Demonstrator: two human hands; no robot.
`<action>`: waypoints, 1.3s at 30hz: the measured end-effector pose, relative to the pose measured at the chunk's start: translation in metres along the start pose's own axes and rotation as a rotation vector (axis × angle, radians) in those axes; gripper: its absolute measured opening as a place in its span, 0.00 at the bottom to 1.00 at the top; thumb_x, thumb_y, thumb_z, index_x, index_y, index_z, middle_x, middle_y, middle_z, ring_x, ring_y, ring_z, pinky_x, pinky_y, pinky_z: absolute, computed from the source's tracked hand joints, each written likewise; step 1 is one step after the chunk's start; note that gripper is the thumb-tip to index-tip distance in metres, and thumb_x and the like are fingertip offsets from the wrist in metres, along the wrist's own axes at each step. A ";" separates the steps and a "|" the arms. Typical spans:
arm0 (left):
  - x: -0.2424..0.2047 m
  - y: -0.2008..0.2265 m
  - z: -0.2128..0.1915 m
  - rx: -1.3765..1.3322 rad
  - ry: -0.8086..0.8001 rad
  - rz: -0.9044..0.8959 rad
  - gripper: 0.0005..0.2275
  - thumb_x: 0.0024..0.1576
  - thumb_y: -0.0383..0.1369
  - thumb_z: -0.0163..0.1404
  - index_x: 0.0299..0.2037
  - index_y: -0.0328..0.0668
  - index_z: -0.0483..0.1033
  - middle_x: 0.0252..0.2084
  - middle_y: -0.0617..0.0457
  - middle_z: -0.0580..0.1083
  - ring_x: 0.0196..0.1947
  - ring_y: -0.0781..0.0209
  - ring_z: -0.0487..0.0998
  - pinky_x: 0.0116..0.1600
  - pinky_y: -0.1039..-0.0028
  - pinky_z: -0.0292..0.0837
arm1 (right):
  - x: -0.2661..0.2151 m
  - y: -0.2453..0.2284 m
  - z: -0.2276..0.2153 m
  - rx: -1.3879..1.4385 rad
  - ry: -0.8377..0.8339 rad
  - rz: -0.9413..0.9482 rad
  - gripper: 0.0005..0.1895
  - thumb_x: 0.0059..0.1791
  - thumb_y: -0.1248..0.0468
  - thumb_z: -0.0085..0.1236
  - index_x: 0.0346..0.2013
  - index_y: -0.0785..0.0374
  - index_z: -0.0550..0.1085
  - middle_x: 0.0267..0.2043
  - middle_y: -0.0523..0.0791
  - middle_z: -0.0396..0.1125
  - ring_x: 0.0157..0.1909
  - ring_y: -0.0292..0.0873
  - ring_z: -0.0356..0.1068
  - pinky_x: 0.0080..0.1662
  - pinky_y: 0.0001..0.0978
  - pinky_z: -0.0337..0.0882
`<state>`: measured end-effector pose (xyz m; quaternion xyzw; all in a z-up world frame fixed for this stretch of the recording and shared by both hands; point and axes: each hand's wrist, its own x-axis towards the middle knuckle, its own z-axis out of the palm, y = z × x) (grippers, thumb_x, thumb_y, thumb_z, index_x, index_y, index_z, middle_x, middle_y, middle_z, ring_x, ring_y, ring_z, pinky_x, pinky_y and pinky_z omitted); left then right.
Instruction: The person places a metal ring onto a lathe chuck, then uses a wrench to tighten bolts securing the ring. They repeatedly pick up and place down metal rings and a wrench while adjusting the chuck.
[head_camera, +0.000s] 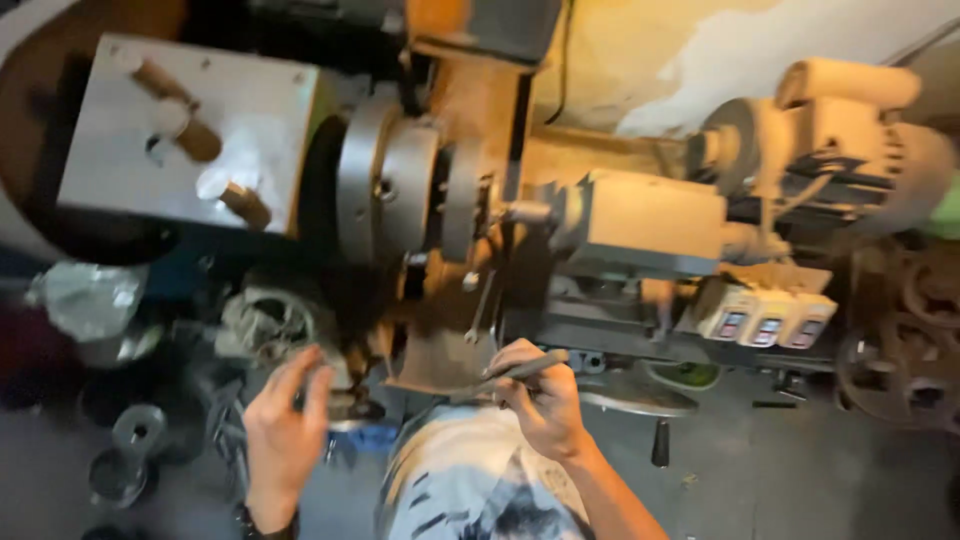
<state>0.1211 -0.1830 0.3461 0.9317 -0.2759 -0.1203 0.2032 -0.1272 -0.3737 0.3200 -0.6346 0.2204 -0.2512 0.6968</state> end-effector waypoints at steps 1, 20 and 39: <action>0.011 0.039 -0.010 -0.186 0.132 0.310 0.12 0.60 0.33 0.53 0.50 0.36 0.79 0.48 0.39 0.78 0.50 0.41 0.80 0.55 0.58 0.76 | 0.007 -0.011 -0.004 0.032 0.033 -0.003 0.09 0.52 0.81 0.49 0.43 0.70 0.74 0.42 0.48 0.68 0.37 0.37 0.71 0.38 0.27 0.74; 0.128 0.120 0.055 -0.547 0.575 0.589 0.20 0.68 0.29 0.52 0.68 0.30 0.64 0.62 0.31 0.73 0.60 0.33 0.77 0.61 0.56 0.76 | -0.003 0.039 0.020 -0.121 0.098 0.143 0.02 0.53 0.76 0.53 0.37 0.71 0.74 0.33 0.45 0.69 0.30 0.36 0.72 0.33 0.27 0.73; 0.142 0.133 0.036 -0.405 0.205 0.252 0.24 0.66 0.35 0.55 0.67 0.27 0.64 0.56 0.28 0.73 0.57 0.32 0.75 0.61 0.56 0.71 | -0.013 0.075 0.015 -0.163 0.021 0.218 0.04 0.52 0.77 0.53 0.38 0.70 0.75 0.33 0.44 0.71 0.31 0.36 0.73 0.36 0.28 0.76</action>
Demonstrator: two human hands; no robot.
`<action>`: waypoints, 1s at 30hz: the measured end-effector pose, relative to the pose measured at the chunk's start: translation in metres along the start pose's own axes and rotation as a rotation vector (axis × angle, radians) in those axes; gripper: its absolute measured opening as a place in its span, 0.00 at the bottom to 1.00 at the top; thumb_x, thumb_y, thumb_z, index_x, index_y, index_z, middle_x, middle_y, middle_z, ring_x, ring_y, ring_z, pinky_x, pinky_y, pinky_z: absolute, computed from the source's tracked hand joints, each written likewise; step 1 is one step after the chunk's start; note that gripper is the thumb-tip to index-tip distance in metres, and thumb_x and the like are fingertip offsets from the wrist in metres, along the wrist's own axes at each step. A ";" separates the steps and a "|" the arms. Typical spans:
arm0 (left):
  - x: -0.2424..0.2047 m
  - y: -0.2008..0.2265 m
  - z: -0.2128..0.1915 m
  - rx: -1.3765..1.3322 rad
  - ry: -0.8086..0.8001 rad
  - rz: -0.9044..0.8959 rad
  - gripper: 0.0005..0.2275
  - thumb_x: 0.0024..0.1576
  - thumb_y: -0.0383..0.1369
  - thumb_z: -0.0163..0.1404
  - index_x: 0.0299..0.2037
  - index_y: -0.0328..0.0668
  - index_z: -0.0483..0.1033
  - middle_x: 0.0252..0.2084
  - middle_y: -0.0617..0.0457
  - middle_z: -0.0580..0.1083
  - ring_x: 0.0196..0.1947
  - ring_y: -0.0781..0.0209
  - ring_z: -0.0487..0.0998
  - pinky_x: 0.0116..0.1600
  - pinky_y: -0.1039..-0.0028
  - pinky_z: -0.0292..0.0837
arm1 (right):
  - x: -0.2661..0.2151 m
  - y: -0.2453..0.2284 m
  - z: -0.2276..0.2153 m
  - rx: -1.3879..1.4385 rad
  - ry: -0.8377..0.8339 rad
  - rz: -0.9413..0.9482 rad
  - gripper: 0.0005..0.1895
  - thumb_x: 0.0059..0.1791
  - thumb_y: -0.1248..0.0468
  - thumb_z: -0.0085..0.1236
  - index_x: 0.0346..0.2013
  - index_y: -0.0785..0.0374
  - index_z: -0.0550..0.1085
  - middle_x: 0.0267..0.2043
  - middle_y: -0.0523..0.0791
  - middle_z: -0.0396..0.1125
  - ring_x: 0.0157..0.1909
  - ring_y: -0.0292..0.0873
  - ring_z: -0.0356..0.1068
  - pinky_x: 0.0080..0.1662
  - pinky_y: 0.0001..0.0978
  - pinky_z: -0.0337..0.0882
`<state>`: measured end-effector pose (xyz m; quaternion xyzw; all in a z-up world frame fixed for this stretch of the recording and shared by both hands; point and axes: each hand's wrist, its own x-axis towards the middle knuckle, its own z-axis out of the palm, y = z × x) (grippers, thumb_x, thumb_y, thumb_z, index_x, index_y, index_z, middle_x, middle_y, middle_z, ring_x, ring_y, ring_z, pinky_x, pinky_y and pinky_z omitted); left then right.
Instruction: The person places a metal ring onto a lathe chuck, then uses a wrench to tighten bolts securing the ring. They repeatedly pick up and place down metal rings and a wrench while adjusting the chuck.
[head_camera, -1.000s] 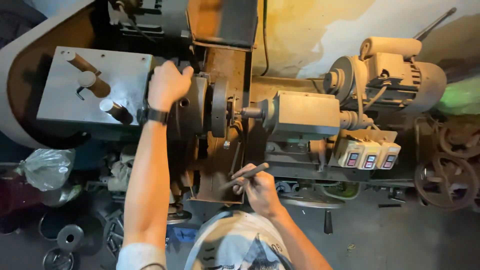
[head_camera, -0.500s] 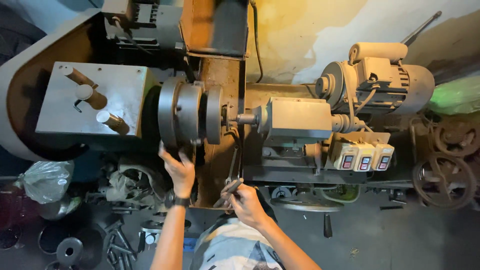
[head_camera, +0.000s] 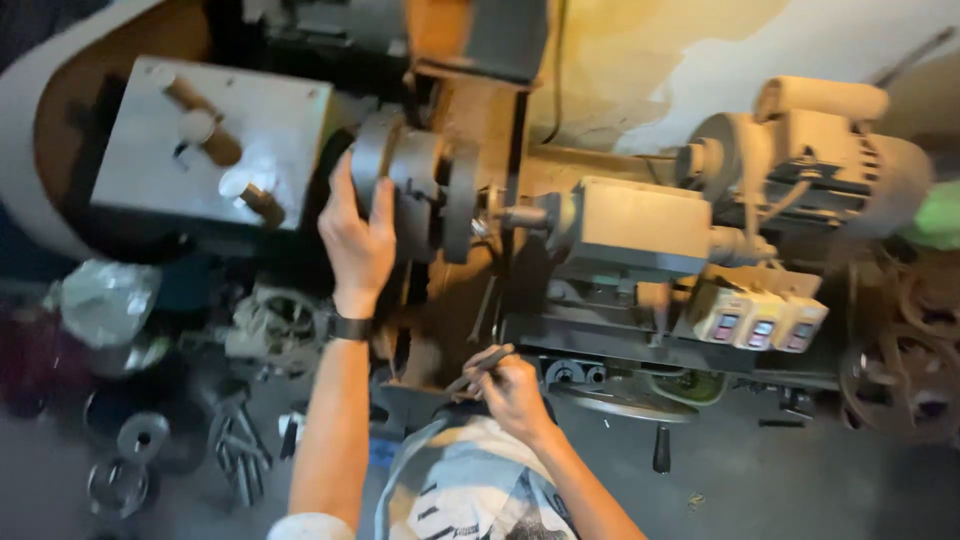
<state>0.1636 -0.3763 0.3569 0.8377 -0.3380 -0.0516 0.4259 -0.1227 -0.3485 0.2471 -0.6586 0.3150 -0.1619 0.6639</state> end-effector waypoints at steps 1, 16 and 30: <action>-0.017 -0.011 0.003 -0.069 0.122 0.116 0.23 0.66 0.34 0.54 0.67 0.27 0.65 0.57 0.29 0.73 0.58 0.32 0.75 0.61 0.56 0.72 | 0.001 0.008 0.000 -0.009 0.023 -0.023 0.06 0.52 0.78 0.51 0.38 0.70 0.76 0.34 0.45 0.71 0.32 0.36 0.73 0.36 0.28 0.76; -0.260 -0.238 -0.064 0.190 -0.031 -0.949 0.33 0.61 0.45 0.54 0.67 0.23 0.57 0.43 0.22 0.76 0.44 0.28 0.78 0.49 0.51 0.73 | 0.027 -0.012 0.042 0.069 -0.046 -0.107 0.05 0.55 0.76 0.50 0.44 0.73 0.74 0.43 0.47 0.69 0.40 0.39 0.74 0.43 0.28 0.76; -0.296 -0.338 -0.013 0.187 0.006 -0.784 0.33 0.53 0.35 0.55 0.64 0.17 0.56 0.52 0.18 0.72 0.53 0.22 0.73 0.59 0.50 0.68 | 0.018 -0.020 0.050 -0.040 -0.168 -0.138 0.05 0.53 0.74 0.54 0.42 0.73 0.76 0.39 0.46 0.70 0.38 0.37 0.75 0.41 0.27 0.76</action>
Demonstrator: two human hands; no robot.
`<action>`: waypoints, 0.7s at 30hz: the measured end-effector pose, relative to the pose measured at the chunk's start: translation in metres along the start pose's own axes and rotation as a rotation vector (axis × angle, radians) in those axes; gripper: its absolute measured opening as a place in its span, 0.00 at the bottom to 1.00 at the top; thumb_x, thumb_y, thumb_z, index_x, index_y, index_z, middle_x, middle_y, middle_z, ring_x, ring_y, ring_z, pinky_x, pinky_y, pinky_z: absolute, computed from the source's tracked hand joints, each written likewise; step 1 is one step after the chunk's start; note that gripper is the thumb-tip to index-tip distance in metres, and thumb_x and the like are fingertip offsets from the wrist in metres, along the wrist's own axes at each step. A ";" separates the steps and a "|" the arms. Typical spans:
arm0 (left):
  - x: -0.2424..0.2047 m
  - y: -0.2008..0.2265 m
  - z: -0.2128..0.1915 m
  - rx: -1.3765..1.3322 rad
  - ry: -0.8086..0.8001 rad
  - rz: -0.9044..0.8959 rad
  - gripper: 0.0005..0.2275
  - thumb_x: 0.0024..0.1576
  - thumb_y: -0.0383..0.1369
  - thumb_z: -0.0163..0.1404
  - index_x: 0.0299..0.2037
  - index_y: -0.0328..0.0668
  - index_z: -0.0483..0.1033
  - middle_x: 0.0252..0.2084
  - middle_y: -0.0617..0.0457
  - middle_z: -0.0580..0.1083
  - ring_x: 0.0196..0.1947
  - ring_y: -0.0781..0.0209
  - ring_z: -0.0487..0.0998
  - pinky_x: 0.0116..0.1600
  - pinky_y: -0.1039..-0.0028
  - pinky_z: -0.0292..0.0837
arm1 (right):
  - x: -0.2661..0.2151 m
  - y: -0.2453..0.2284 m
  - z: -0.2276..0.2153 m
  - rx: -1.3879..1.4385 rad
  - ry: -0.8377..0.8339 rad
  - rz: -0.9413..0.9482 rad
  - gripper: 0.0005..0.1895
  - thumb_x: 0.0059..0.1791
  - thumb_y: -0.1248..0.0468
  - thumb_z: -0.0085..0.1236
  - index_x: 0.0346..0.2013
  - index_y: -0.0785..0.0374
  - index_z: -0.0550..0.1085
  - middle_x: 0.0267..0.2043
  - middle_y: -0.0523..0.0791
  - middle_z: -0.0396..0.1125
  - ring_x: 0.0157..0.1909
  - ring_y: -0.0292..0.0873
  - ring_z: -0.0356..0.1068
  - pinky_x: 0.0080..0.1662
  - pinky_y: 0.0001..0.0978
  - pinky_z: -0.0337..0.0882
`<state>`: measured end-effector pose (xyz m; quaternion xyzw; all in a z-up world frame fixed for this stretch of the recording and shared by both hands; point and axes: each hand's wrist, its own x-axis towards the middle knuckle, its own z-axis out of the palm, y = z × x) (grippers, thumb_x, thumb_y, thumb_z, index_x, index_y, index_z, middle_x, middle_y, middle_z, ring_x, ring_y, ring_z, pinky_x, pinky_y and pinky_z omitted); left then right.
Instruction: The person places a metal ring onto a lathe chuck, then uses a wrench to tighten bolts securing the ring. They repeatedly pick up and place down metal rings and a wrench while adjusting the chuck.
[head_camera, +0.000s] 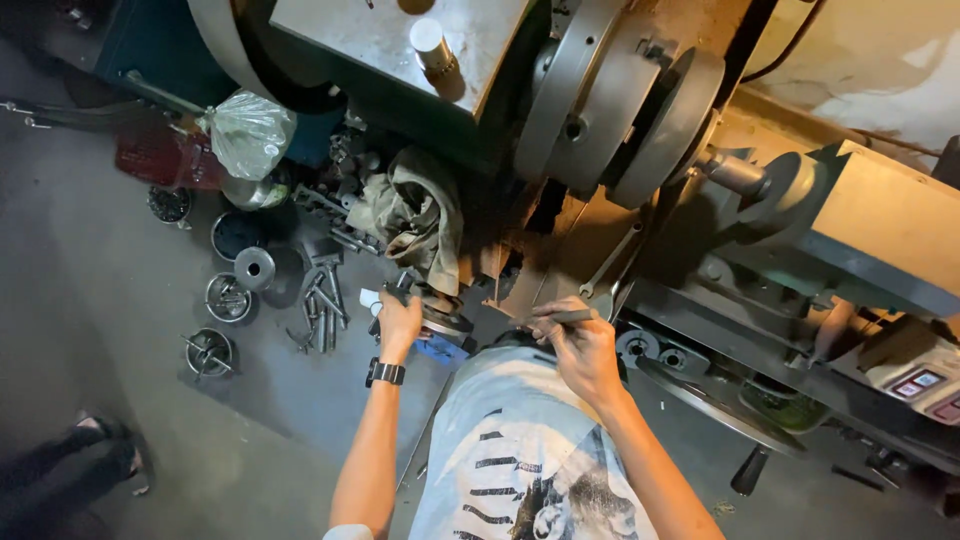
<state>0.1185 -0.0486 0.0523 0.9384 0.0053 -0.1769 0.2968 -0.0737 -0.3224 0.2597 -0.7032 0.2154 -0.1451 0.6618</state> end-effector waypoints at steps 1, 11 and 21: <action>0.001 0.006 -0.004 0.012 -0.032 -0.063 0.33 0.54 0.36 0.55 0.64 0.18 0.56 0.51 0.18 0.72 0.53 0.22 0.74 0.58 0.50 0.69 | -0.001 0.001 0.000 0.038 0.009 0.026 0.05 0.53 0.74 0.54 0.42 0.73 0.76 0.39 0.46 0.70 0.38 0.37 0.74 0.41 0.27 0.76; -0.034 0.100 -0.084 0.475 -0.223 -0.011 0.36 0.64 0.61 0.37 0.44 0.23 0.76 0.42 0.23 0.76 0.47 0.25 0.77 0.51 0.43 0.72 | -0.014 0.043 -0.006 0.155 0.085 -0.071 0.08 0.53 0.79 0.50 0.42 0.71 0.76 0.38 0.45 0.69 0.39 0.38 0.73 0.44 0.28 0.76; -0.032 0.493 -0.100 -0.155 0.003 1.205 0.22 0.66 0.35 0.52 0.66 0.26 0.68 0.70 0.26 0.60 0.69 0.28 0.61 0.70 0.53 0.60 | -0.010 -0.011 -0.050 0.087 0.259 -0.062 0.04 0.53 0.78 0.53 0.40 0.69 0.73 0.34 0.43 0.66 0.33 0.34 0.67 0.36 0.26 0.70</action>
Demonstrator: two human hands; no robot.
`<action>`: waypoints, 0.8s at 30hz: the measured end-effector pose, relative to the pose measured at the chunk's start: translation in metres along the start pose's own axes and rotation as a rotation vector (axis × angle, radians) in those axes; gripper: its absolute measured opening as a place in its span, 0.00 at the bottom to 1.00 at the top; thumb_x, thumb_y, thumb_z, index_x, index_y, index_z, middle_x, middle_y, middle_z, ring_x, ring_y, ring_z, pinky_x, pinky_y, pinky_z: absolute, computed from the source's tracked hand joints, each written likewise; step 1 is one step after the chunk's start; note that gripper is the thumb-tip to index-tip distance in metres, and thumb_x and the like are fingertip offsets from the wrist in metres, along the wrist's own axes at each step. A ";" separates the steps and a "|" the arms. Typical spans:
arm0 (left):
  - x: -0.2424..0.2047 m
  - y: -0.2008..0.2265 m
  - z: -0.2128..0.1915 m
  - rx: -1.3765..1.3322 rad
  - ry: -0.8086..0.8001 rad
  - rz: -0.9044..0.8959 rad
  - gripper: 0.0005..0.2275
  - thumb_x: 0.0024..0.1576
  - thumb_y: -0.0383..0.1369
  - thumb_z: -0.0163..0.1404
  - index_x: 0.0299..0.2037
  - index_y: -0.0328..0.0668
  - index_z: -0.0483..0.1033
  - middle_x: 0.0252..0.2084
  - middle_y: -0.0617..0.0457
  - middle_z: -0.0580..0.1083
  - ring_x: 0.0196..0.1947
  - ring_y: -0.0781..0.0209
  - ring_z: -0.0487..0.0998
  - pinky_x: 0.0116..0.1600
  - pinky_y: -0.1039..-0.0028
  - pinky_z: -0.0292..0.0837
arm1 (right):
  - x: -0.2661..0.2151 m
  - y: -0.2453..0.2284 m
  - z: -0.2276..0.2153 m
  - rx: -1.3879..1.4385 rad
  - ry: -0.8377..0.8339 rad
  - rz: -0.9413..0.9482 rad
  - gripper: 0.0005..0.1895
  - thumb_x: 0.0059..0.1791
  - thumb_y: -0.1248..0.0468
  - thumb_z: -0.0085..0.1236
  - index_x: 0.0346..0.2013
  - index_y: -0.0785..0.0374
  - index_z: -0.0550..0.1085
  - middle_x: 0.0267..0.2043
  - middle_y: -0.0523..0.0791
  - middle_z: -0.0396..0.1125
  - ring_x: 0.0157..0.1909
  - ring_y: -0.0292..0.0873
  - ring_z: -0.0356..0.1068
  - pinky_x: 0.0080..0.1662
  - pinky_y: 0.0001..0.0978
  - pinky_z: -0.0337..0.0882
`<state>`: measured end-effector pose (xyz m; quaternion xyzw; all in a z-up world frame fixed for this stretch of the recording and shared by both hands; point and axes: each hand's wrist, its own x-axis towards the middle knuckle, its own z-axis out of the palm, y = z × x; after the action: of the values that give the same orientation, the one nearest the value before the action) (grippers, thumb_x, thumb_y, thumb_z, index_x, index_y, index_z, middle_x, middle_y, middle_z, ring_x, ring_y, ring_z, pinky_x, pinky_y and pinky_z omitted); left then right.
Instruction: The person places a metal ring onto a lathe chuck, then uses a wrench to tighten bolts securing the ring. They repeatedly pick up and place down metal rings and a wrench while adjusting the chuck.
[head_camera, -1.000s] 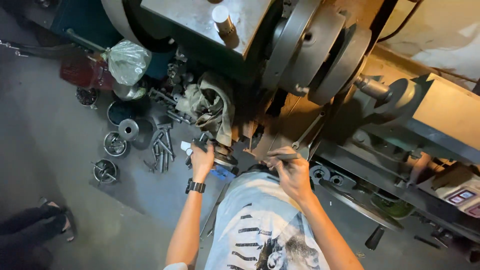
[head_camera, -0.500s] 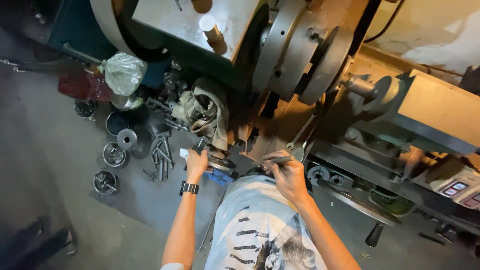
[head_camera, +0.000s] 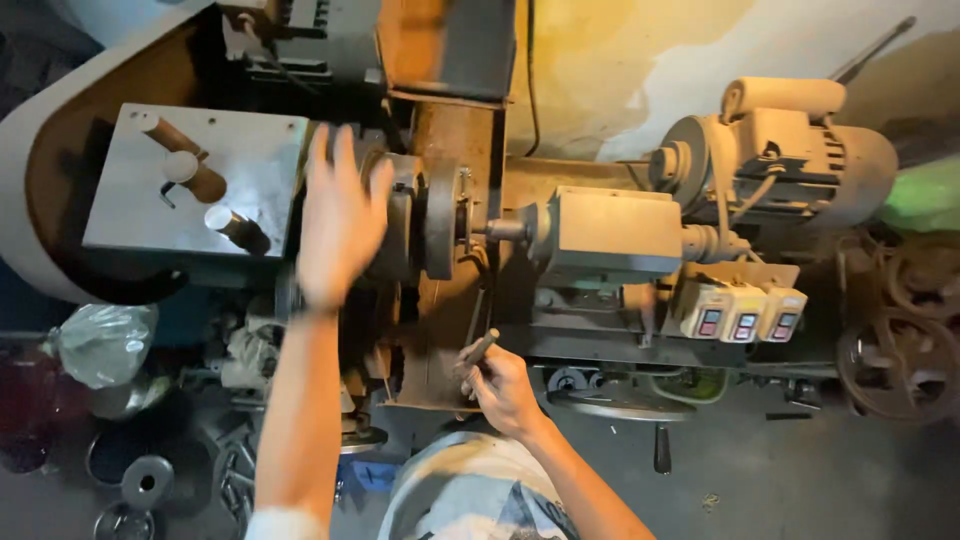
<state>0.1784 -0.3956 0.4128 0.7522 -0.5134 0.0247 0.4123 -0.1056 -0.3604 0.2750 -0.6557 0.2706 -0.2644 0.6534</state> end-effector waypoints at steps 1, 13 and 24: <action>0.029 -0.017 0.017 0.130 -0.169 -0.257 0.20 0.65 0.39 0.52 0.59 0.28 0.71 0.60 0.26 0.67 0.60 0.27 0.67 0.63 0.50 0.65 | -0.001 -0.002 -0.001 0.052 0.003 0.050 0.04 0.54 0.77 0.51 0.40 0.68 0.73 0.34 0.43 0.66 0.32 0.34 0.67 0.35 0.26 0.71; -0.067 -0.027 0.045 -0.023 0.311 -0.168 0.17 0.66 0.32 0.53 0.62 0.29 0.69 0.53 0.30 0.76 0.52 0.32 0.78 0.54 0.55 0.74 | -0.009 0.004 0.003 0.061 0.016 0.131 0.01 0.53 0.74 0.55 0.38 0.68 0.74 0.34 0.43 0.69 0.30 0.33 0.69 0.34 0.26 0.72; -0.100 -0.020 0.035 0.011 0.443 -0.045 0.22 0.65 0.26 0.52 0.66 0.25 0.61 0.68 0.32 0.65 0.69 0.34 0.66 0.74 0.54 0.62 | -0.004 -0.004 0.005 -0.030 -0.046 0.123 0.02 0.54 0.70 0.57 0.37 0.67 0.73 0.32 0.42 0.69 0.29 0.33 0.70 0.32 0.26 0.72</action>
<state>0.1332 -0.3408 0.3318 0.7418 -0.3933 0.1831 0.5114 -0.1052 -0.3536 0.2786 -0.6533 0.2993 -0.2045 0.6647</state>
